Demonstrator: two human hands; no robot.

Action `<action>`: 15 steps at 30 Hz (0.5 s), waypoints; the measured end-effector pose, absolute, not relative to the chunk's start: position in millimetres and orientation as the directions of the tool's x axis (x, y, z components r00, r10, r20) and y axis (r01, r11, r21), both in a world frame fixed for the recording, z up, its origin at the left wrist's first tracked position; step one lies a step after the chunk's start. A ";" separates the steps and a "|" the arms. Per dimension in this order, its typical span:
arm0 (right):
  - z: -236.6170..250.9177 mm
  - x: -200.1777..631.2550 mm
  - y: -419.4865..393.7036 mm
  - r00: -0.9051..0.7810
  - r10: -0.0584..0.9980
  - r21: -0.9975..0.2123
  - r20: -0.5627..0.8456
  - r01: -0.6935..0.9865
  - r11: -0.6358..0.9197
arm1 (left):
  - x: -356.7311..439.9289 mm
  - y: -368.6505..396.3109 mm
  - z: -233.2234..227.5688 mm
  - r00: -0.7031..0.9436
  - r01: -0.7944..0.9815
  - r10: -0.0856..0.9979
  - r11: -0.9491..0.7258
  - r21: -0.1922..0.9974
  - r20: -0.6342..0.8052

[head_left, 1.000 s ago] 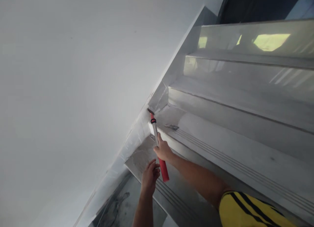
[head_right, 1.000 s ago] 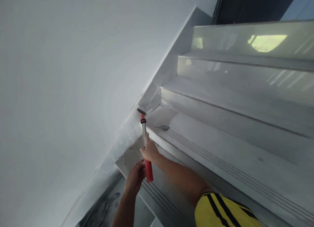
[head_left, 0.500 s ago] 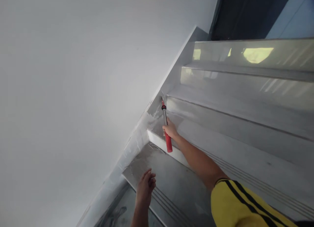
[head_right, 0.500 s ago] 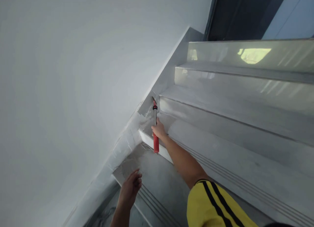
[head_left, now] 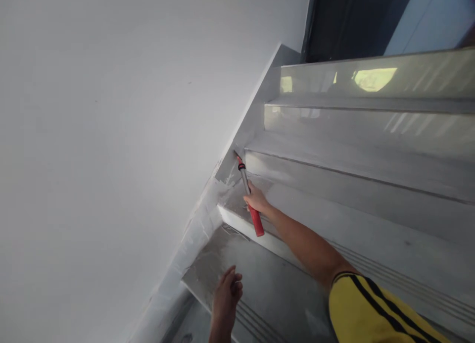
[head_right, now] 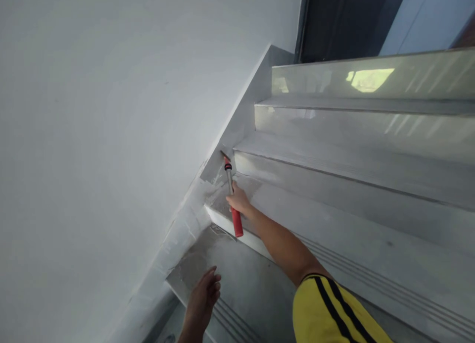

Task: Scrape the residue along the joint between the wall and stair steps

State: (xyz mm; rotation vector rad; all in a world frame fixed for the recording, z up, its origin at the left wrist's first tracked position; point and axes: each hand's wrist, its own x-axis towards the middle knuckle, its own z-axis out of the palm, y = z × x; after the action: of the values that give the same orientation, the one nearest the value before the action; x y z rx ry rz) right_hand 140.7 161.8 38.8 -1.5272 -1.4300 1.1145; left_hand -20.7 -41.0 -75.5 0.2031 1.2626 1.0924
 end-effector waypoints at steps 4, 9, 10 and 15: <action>35.4 137.1 160.2 0.032 0.996 -0.939 -0.085 0.332 -0.091 | -18.2 -41.1 -73.0 -0.086 -0.539 0.750 0.519 0.664 -0.656; 29.7 133.2 161.6 0.004 0.997 -0.940 -0.072 0.335 -0.069 | -16.3 -39.5 -72.7 -0.098 -0.562 0.726 0.525 0.640 -0.681; 31.1 133.8 163.9 0.018 0.997 -0.941 -0.080 0.328 -0.082 | -15.9 -39.4 -73.0 -0.097 -0.562 0.726 0.524 0.640 -0.681; 36.8 123.9 157.8 0.056 0.992 -0.951 -0.117 0.281 -0.128 | -13.9 -39.3 -74.6 -0.073 -0.545 0.754 0.518 0.659 -0.653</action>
State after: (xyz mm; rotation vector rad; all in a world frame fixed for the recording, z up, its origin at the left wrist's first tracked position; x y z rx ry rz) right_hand 123.9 157.8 36.8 -1.5329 -1.3270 1.1211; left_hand -13.9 -39.3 -74.6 0.2124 1.2420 1.0835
